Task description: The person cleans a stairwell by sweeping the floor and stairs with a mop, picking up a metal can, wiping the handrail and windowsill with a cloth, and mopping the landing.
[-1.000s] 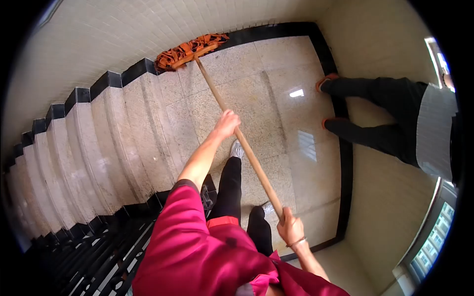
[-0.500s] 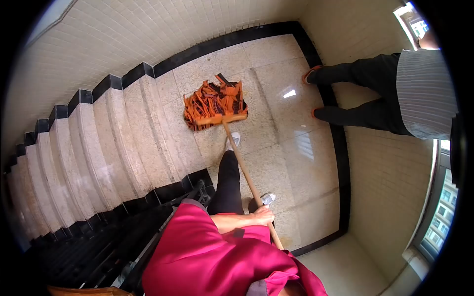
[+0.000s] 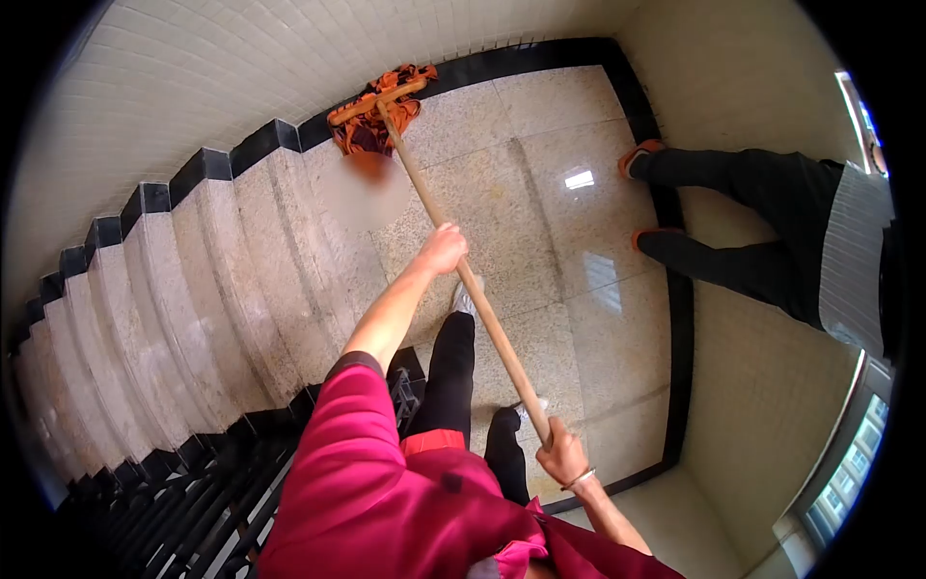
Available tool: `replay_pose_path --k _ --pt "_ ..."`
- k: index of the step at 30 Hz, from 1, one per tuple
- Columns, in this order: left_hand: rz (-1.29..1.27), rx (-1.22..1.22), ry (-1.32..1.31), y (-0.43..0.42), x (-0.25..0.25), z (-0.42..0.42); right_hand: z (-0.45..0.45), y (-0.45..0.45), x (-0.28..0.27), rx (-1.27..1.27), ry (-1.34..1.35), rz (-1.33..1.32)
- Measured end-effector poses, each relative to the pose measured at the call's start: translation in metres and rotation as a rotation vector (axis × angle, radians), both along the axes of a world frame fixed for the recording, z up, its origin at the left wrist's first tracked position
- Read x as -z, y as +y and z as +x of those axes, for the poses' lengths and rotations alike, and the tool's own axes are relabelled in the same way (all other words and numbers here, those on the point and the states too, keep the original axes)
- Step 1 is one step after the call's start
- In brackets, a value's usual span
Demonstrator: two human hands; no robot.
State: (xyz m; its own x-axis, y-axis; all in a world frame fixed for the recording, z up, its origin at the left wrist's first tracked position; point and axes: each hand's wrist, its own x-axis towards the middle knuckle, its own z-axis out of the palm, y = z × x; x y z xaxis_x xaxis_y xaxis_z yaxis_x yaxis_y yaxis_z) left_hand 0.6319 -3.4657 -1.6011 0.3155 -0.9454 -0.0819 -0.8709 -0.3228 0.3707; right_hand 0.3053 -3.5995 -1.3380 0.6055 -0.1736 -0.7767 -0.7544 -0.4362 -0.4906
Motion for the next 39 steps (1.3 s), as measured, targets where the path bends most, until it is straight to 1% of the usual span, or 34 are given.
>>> replay_pose_path --k 2,3,4,5,6,7,9,10,11,12,13,14,16,18,21,22,24,25,26,27,28,29,30,31,32,33,34,35,36,37,39 --pt "0.132 -0.002 0.008 0.006 0.012 -0.041 -0.031 0.003 -0.016 0.018 0.064 0.033" --pt "0.193 -0.005 0.002 0.007 0.011 -0.068 -0.050 0.000 -0.031 0.028 0.152 0.089" --pt "0.284 0.112 0.006 -0.003 -0.044 -0.088 -0.075 -0.002 -0.044 0.033 0.256 0.110" --pt "0.319 0.170 0.060 -0.005 -0.060 -0.115 -0.112 -0.002 -0.053 0.058 0.208 0.135" --pt "0.371 0.153 0.134 -0.005 -0.065 -0.150 -0.155 -0.001 -0.066 0.158 0.262 0.151" --pt "0.405 0.236 0.165 -0.009 -0.090 -0.180 -0.192 0.002 -0.078 0.258 0.314 0.166" --pt "0.384 0.363 0.319 -0.012 -0.109 -0.251 -0.248 0.005 -0.101 0.277 0.377 0.110" --pt "0.490 0.350 0.419 -0.021 -0.148 -0.279 -0.275 0.007 -0.111 0.269 0.406 0.067" --pt "0.468 0.388 0.457 -0.021 -0.137 -0.328 -0.299 0.010 -0.120 0.258 0.428 0.020" --pt "0.544 0.453 0.537 -0.028 -0.152 -0.361 -0.321 0.011 -0.126 0.240 0.448 -0.031" --pt "0.524 0.510 0.563 -0.032 -0.173 -0.388 -0.344 0.011 -0.132 0.206 0.472 -0.089" --pt "0.520 0.535 0.625 -0.034 -0.184 -0.414 -0.366 0.011 -0.135 0.164 0.490 -0.150" --pt "0.486 0.637 0.687 -0.036 -0.189 -0.450 -0.402 0.006 -0.140 0.059 0.519 -0.266" --pt "0.386 0.599 0.689 -0.031 -0.186 -0.461 -0.428 -0.004 -0.139 -0.080 0.524 -0.373" --pt "0.396 0.534 0.586 -0.030 -0.178 -0.427 -0.442 -0.024 -0.127 -0.313 0.469 -0.536" --pt "0.380 0.462 0.528 -0.029 -0.177 -0.409 -0.441 -0.029 -0.122 -0.382 0.434 -0.584" --pt "0.400 0.363 0.505 -0.029 -0.188 -0.354 -0.422 -0.037 -0.112 -0.460 0.344 -0.645" --pt "0.406 0.305 0.478 -0.025 -0.182 -0.333 -0.405 -0.042 -0.103 -0.451 0.286 -0.638" --pt "0.352 0.264 0.470 -0.022 -0.184 -0.306 -0.379 -0.046 -0.095 -0.411 0.231 -0.602" --pt "0.356 0.267 0.357 -0.019 -0.191 -0.274 -0.345 -0.050 -0.087 -0.343 0.156 -0.540" --pt "0.255 0.217 0.358 -0.014 -0.189 -0.242 -0.311 -0.054 -0.080 -0.279 0.083 -0.474" --pt "0.319 0.152 0.280 -0.012 -0.185 -0.210 -0.272 -0.059 -0.074 -0.277 0.032 -0.422" --pt "0.175 0.070 0.248 -0.001 -0.167 -0.182 -0.232 -0.060 -0.069 -0.270 -0.020 -0.369" --pt "0.123 -0.018 0.204 0.005 -0.153 -0.153 -0.189 -0.061 -0.066 -0.271 -0.078 -0.341" --pt "-0.100 -0.097 0.108 0.014 -0.129 -0.124 -0.144 -0.060 -0.065 -0.267 -0.134 -0.314" --pt "-0.230 -0.145 0.026 0.019 -0.113 -0.094 -0.103 -0.058 -0.064 -0.278 -0.181 -0.309" --pt "-0.181 -0.230 0.065 0.023 -0.102 -0.068 -0.061 -0.054 -0.070 -0.309 -0.191 -0.311" --pt "-0.181 -0.281 0.038 0.026 -0.091 -0.046 -0.028 -0.044 -0.070 -0.318 -0.207 -0.350" --pt "-0.185 -0.331 0.007 0.026 -0.081 -0.034 -0.002 -0.035 -0.074 -0.355 -0.226 -0.388" --pt "-0.139 -0.331 0.021 0.025 -0.069 -0.037 0.014 -0.031 -0.078 -0.368 -0.255 -0.428" --pt "-0.059 -0.325 0.038 0.018 -0.045 -0.042 -0.005 -0.042 -0.092 -0.328 -0.196 -0.445"
